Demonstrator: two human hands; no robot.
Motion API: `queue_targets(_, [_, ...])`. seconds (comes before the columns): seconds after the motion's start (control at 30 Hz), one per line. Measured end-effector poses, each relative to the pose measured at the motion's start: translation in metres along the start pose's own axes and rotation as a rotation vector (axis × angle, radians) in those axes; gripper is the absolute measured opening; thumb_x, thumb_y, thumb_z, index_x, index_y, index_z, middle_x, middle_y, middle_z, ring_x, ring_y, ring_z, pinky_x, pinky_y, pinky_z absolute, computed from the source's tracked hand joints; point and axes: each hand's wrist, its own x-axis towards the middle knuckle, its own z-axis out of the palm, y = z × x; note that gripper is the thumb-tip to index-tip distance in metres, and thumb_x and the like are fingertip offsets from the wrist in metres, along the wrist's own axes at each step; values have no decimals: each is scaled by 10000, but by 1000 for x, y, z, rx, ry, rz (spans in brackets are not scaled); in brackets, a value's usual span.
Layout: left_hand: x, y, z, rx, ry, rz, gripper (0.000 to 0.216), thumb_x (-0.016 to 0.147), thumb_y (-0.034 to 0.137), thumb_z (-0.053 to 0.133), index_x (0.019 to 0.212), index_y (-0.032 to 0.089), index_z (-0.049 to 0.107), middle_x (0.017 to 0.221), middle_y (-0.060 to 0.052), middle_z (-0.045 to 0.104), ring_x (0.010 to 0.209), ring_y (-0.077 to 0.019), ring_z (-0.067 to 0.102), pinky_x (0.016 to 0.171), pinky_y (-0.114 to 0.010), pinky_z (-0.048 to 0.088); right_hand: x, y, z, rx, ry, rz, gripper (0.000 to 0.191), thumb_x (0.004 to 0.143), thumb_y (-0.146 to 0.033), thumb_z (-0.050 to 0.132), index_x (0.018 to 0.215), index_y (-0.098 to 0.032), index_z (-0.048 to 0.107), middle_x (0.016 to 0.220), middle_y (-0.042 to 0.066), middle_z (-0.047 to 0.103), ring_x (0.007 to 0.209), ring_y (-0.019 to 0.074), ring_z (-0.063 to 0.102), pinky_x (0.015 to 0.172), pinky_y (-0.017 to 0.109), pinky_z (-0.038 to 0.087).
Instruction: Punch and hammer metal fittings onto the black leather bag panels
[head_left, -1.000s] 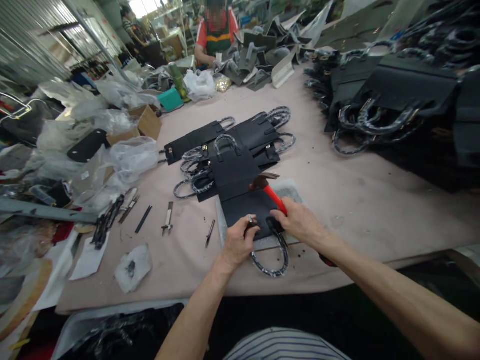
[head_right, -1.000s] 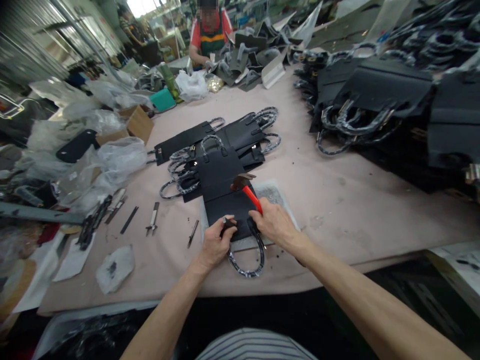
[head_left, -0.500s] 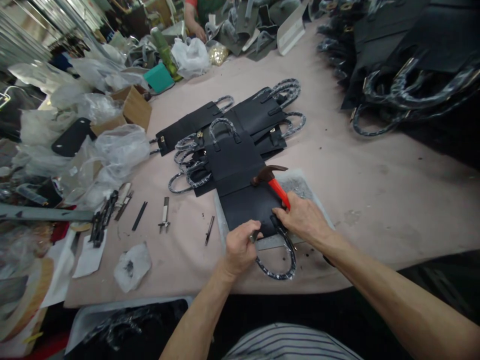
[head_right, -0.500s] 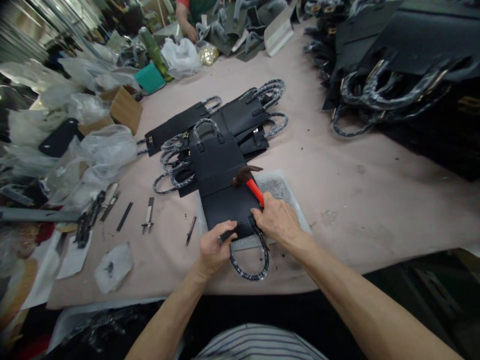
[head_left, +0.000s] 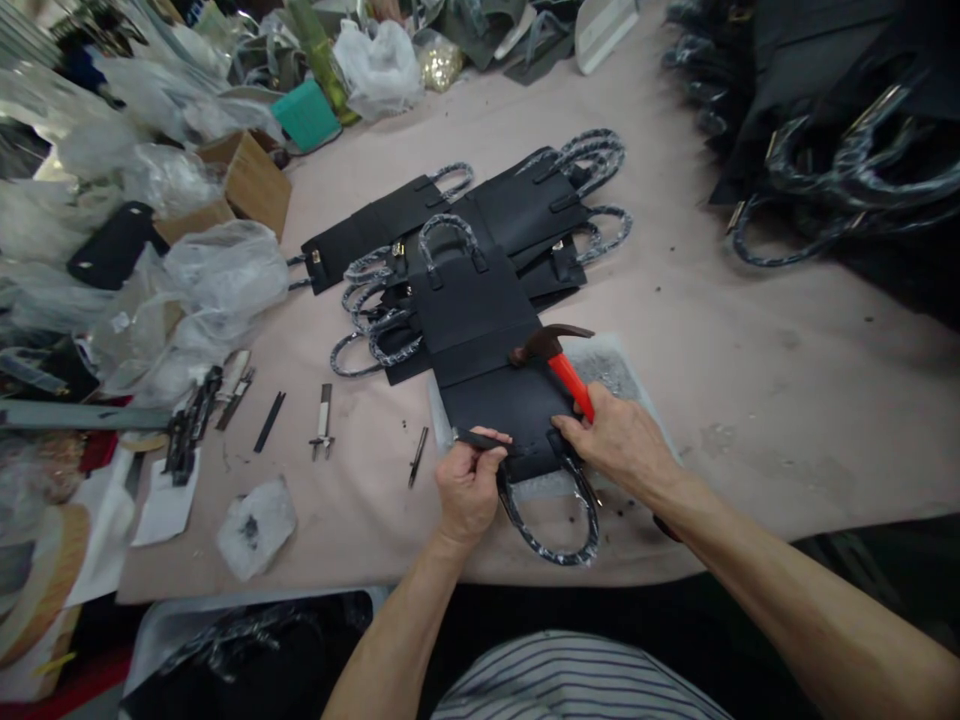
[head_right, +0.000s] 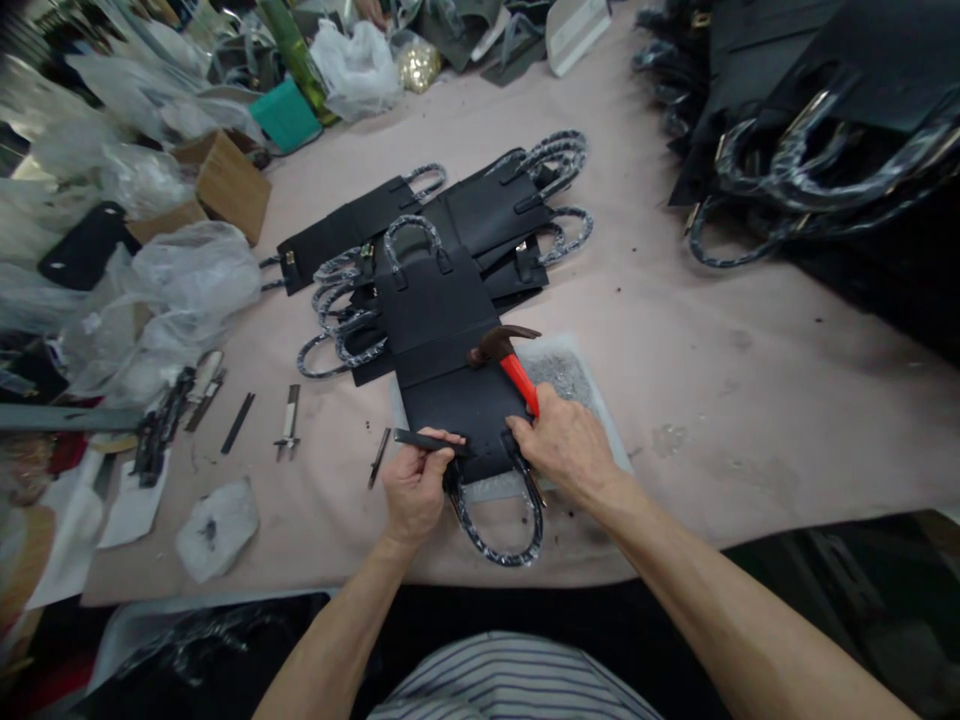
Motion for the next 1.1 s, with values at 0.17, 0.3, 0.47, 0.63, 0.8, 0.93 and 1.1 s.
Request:
queue_targets(0.17, [1, 2, 0, 25, -7, 10, 94, 945, 221, 650, 984, 184, 728, 933, -57, 787, 870, -192, 756, 822, -295, 599, 0, 1, 1, -2, 7, -3, 331, 931, -496, 600, 1034, -182, 580, 830, 106, 725, 756, 276, 681, 628, 331, 335])
queue_targets(0.3, [0, 0, 0, 0, -22, -18, 102, 953, 238, 652, 990, 185, 730, 939, -60, 789, 872, -196, 760, 819, -299, 607, 0, 2, 1, 12, 11, -13, 326, 935, -492, 593, 1032, -180, 581, 821, 106, 724, 752, 278, 681, 624, 332, 339])
queue_targets(0.47, [1, 0, 1, -16, -30, -45, 115, 956, 249, 655, 1011, 173, 721, 950, -78, 791, 876, -209, 767, 822, -317, 622, 0, 1, 0, 0, 1, -7, 337, 933, -495, 591, 1047, -177, 589, 831, 112, 729, 769, 284, 686, 625, 333, 345])
queue_targets(0.63, [3, 2, 3, -6, -35, -45, 99, 945, 222, 658, 1009, 179, 719, 941, -61, 791, 872, -193, 765, 818, -296, 613, 0, 0, -1, -8, -10, -2, 357, 935, -504, 587, 1069, -173, 597, 855, 120, 730, 790, 290, 689, 631, 337, 347])
queue_targets(0.8, [4, 2, 4, 11, -37, -56, 110, 938, 216, 653, 1021, 175, 711, 929, -59, 792, 862, -193, 767, 814, -298, 616, -2, 0, -1, 0, -16, -3, 357, 940, -500, 583, 1073, -169, 594, 849, 120, 729, 784, 293, 689, 624, 337, 334])
queue_targets(0.93, [5, 4, 5, 29, -25, -32, 117, 933, 195, 644, 1031, 172, 705, 923, -58, 794, 851, -193, 770, 816, -303, 620, -1, 1, -1, 0, -11, 2, 355, 938, -499, 591, 1074, -172, 589, 847, 114, 730, 781, 291, 691, 618, 333, 325])
queue_targets(1.1, [5, 8, 7, 86, -13, 5, 103, 924, 189, 643, 998, 182, 714, 915, -52, 789, 856, -197, 762, 818, -310, 615, 0, 1, 0, -11, -22, 4, 364, 937, -511, 591, 1084, -178, 584, 856, 116, 735, 787, 286, 694, 616, 332, 327])
